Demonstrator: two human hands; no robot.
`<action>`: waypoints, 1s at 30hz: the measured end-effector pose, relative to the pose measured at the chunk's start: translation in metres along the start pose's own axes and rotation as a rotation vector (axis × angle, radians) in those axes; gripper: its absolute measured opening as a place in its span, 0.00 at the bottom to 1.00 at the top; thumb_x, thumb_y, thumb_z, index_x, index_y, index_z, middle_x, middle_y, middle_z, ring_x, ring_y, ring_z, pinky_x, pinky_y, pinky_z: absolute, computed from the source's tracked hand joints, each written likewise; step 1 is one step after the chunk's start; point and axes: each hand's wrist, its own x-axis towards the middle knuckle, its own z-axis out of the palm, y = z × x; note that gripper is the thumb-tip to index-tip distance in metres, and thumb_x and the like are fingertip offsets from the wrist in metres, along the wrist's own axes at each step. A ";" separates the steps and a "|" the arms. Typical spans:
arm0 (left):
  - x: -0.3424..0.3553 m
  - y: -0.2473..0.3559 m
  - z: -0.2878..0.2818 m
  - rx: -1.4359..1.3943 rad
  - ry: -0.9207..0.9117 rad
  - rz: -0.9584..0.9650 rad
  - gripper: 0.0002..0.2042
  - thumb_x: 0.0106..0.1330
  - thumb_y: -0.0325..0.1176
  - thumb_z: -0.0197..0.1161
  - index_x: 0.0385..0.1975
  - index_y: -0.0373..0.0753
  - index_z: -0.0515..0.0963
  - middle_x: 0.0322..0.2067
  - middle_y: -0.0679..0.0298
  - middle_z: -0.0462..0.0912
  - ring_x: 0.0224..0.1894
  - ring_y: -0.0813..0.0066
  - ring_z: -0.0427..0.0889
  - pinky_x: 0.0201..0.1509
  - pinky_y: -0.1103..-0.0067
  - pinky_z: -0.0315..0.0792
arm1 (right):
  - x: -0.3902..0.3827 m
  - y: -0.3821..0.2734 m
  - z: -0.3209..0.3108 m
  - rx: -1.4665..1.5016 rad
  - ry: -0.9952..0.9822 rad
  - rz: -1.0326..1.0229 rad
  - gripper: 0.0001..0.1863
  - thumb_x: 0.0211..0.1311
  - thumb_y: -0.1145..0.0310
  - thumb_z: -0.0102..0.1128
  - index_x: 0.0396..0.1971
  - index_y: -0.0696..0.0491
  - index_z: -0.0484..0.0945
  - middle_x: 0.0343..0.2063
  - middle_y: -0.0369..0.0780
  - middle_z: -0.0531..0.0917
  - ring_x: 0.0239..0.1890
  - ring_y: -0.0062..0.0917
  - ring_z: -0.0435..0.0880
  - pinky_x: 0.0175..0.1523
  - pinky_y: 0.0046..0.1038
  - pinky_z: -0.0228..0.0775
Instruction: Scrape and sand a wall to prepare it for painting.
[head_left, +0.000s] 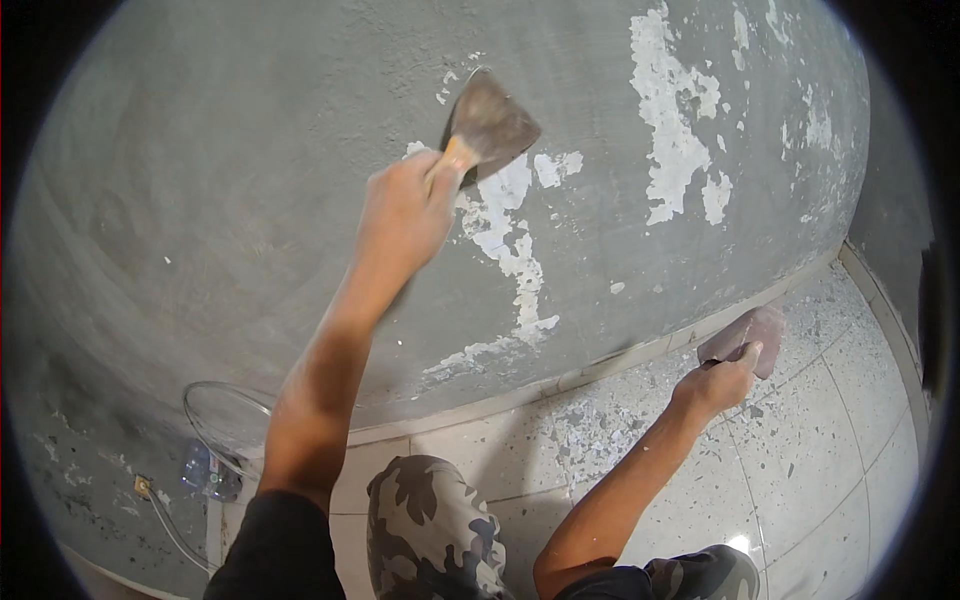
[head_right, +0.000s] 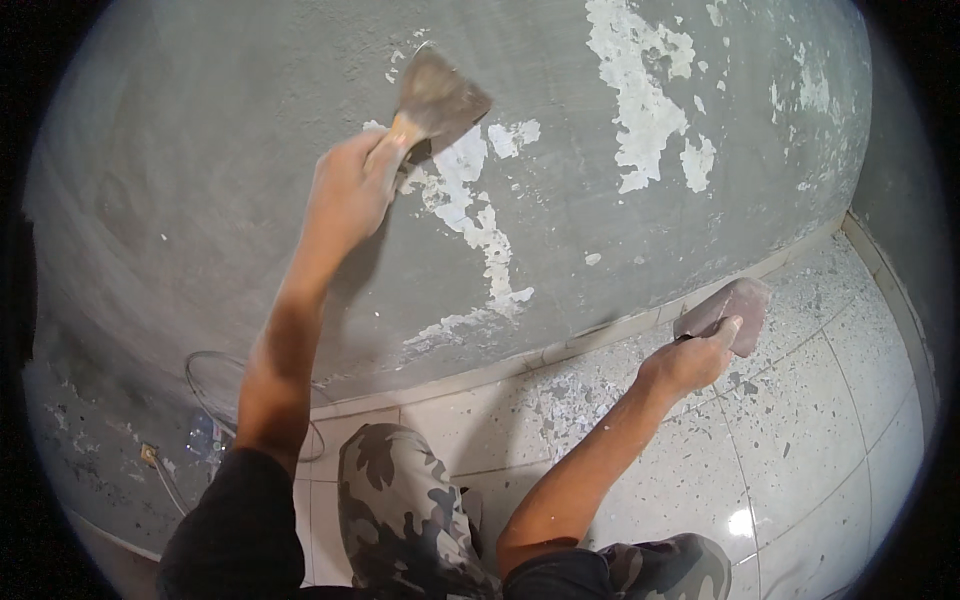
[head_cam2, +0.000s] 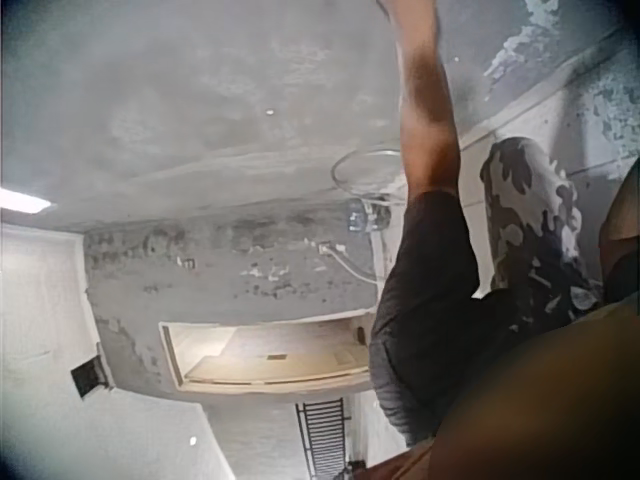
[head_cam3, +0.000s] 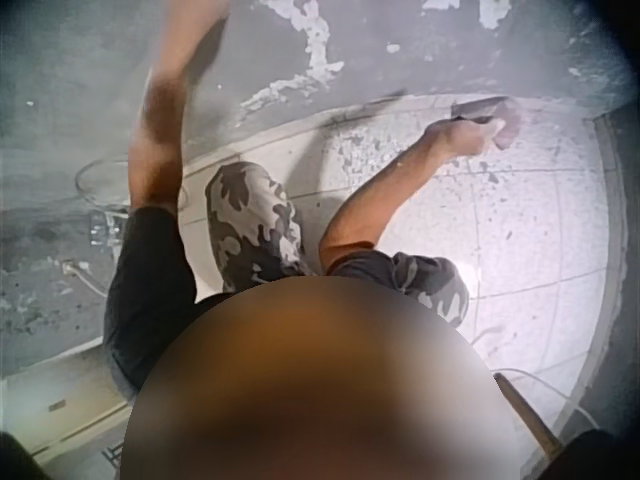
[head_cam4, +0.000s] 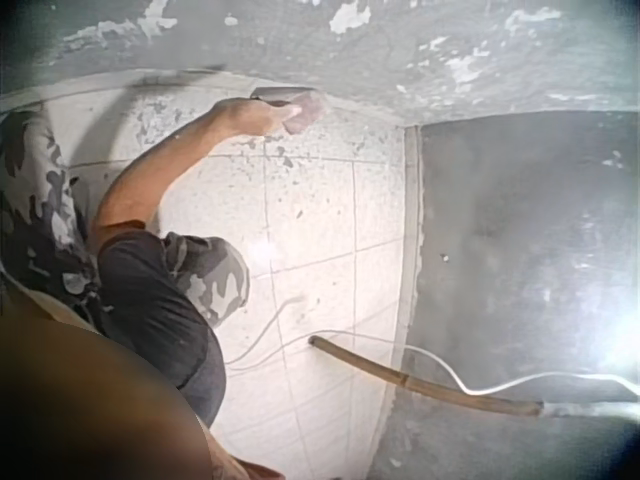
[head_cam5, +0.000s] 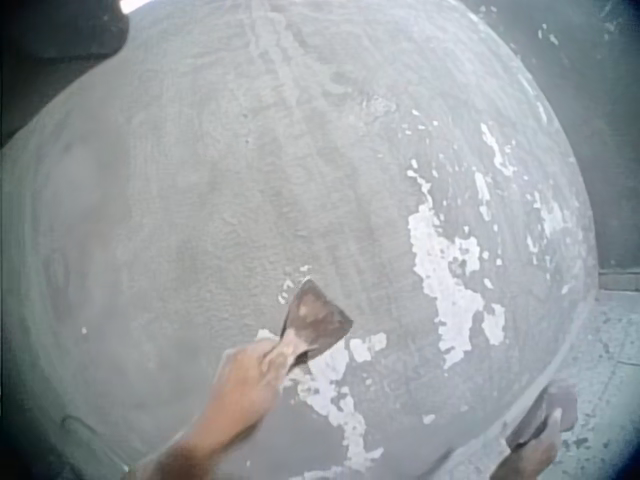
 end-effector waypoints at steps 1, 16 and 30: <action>0.001 0.003 0.000 0.000 -0.004 0.003 0.15 0.71 0.38 0.55 0.31 0.31 0.77 0.23 0.43 0.75 0.27 0.43 0.77 0.33 0.63 0.70 | -0.001 0.001 0.001 -0.033 0.026 0.013 0.29 0.75 0.56 0.48 0.56 0.71 0.68 0.50 0.47 0.77 0.51 0.33 0.78 0.57 0.35 0.69; 0.042 0.028 -0.002 0.151 -0.164 0.058 0.19 0.70 0.45 0.56 0.33 0.32 0.80 0.23 0.47 0.79 0.27 0.52 0.81 0.34 0.65 0.72 | -0.002 0.016 0.001 -0.101 0.030 -0.017 0.31 0.74 0.54 0.49 0.58 0.70 0.68 0.53 0.48 0.76 0.52 0.33 0.77 0.57 0.34 0.70; 0.056 0.020 -0.112 0.344 -0.209 0.150 0.14 0.62 0.40 0.66 0.35 0.33 0.85 0.24 0.56 0.83 0.27 0.76 0.78 0.37 0.76 0.72 | -0.007 0.011 -0.002 -0.087 0.085 0.106 0.30 0.74 0.55 0.49 0.60 0.68 0.67 0.56 0.48 0.74 0.56 0.35 0.75 0.61 0.34 0.67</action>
